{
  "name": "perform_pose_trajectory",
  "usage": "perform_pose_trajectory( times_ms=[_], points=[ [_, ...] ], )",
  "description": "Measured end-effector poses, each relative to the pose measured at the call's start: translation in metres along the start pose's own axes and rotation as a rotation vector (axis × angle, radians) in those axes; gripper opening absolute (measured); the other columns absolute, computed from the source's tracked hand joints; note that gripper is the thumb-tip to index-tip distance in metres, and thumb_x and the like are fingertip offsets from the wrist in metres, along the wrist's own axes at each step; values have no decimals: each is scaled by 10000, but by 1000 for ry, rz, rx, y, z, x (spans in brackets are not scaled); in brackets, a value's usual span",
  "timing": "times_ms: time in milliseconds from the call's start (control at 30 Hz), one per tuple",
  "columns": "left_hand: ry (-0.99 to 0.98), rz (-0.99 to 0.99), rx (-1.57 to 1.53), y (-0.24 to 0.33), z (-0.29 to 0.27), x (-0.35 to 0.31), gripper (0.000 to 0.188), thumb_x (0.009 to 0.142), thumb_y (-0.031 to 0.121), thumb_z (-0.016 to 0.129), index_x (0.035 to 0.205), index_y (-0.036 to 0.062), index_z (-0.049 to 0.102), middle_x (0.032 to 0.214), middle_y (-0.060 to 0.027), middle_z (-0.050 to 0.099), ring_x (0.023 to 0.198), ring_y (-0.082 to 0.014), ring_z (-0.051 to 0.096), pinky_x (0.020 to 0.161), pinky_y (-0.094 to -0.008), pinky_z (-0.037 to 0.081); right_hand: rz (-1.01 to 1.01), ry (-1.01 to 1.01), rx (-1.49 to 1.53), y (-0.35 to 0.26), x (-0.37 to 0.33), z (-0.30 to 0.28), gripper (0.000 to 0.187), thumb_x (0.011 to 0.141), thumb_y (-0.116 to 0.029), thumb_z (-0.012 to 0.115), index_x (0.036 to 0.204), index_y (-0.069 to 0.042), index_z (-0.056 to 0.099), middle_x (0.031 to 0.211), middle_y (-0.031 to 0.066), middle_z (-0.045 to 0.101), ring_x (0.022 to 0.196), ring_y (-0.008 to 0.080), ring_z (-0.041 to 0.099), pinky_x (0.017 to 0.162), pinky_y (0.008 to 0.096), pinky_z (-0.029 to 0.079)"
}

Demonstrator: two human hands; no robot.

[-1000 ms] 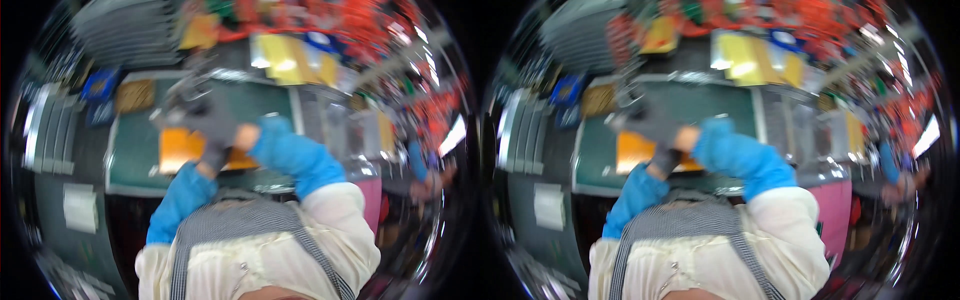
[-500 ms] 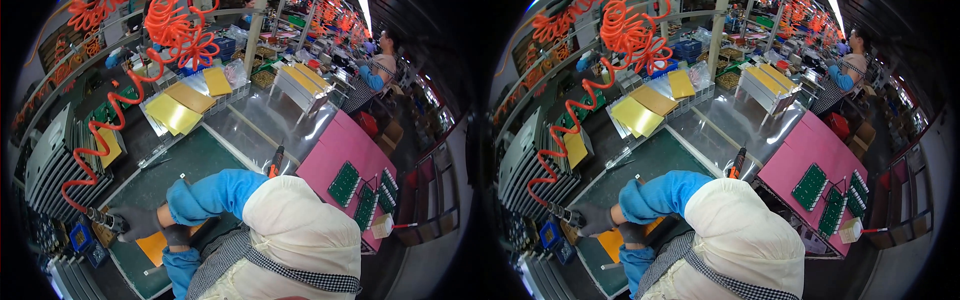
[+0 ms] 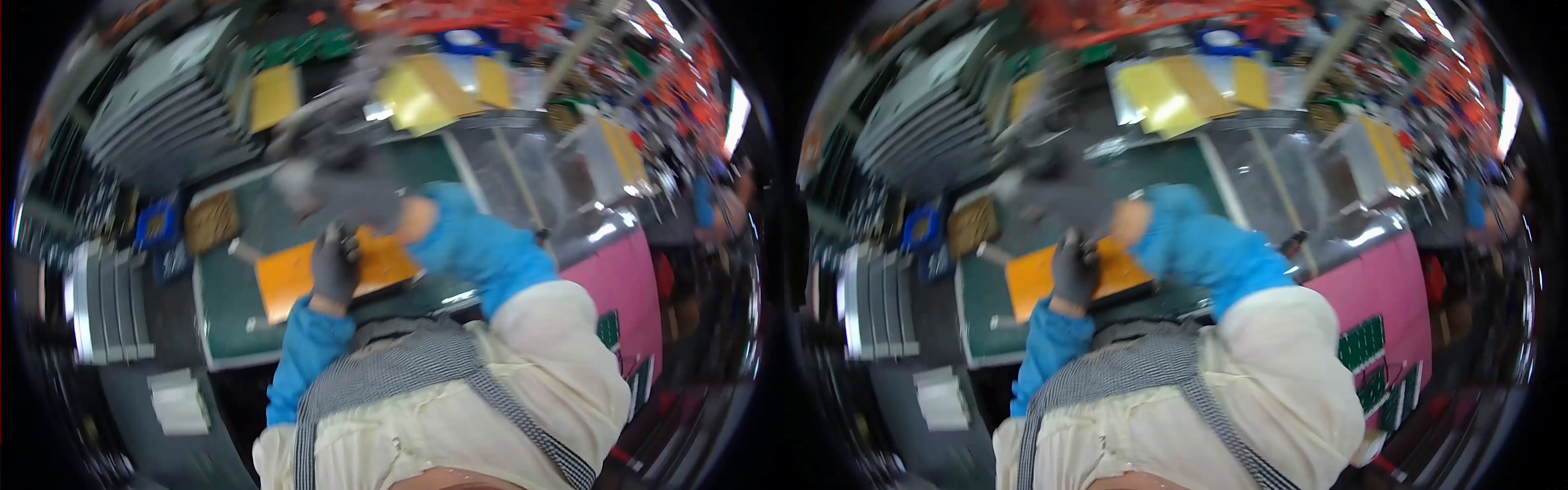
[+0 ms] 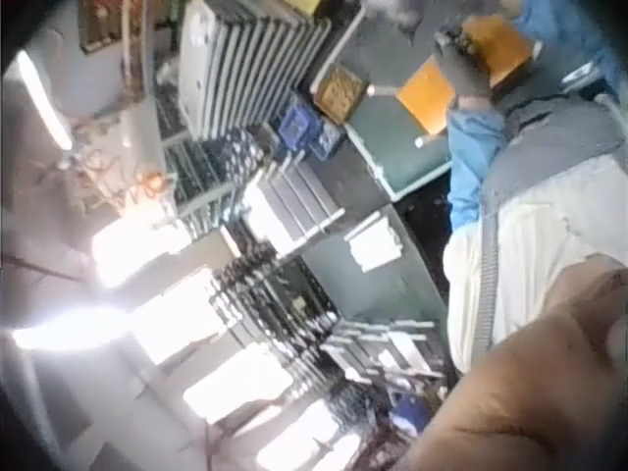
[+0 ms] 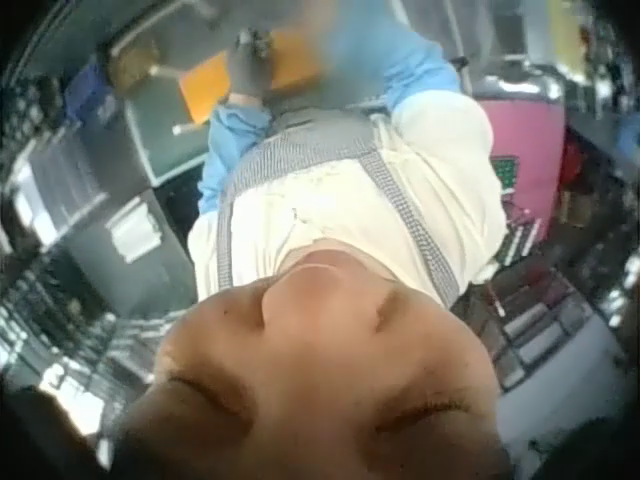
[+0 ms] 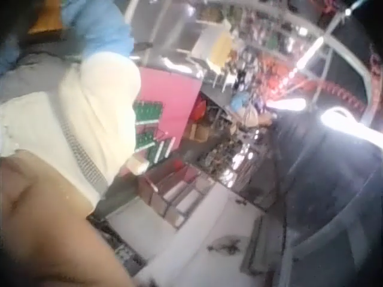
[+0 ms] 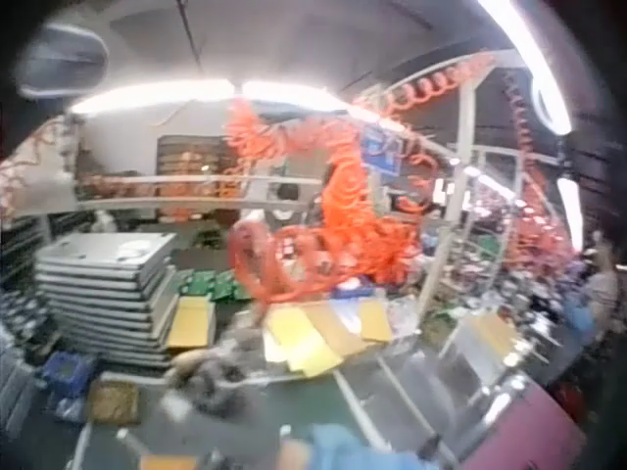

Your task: Assemble a metal electronic housing by aligning panels and fastening them with a pneumatic screwdriver.

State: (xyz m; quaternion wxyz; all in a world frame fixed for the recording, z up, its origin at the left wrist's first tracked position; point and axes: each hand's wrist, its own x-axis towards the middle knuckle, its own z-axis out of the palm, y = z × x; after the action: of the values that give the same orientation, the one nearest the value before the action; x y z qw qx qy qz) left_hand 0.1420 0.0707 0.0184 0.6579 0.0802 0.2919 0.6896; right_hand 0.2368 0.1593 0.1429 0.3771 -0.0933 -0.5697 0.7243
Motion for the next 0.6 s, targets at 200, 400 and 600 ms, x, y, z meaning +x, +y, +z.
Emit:
perform_pose_trajectory(
  times_ms=[200,400,600],
  points=[
    [17,-39,-83,1,6,3,263,1007,354,526,1016,93,501,811,-29,525,606,-80,459,484,-194,387,-262,363,81,-38,-28,10,388,834,92,604,1183,-67,541,1051,96,619,767,173,632,606,307,528],
    [5,-27,-15,5,11,-2,267,1002,373,527,1027,109,492,800,-20,516,600,-73,435,489,-182,379,-313,349,72,-25,-27,-4,374,839,58,608,1184,-69,541,1054,100,625,885,213,660,718,342,569],
    [-22,-23,-5,4,2,-3,310,995,399,529,1021,91,510,788,-17,524,578,-71,434,472,-183,373,-305,375,54,-26,-20,-1,339,850,25,611,1169,-65,542,1040,108,630,857,220,664,711,362,571]
  ],
)
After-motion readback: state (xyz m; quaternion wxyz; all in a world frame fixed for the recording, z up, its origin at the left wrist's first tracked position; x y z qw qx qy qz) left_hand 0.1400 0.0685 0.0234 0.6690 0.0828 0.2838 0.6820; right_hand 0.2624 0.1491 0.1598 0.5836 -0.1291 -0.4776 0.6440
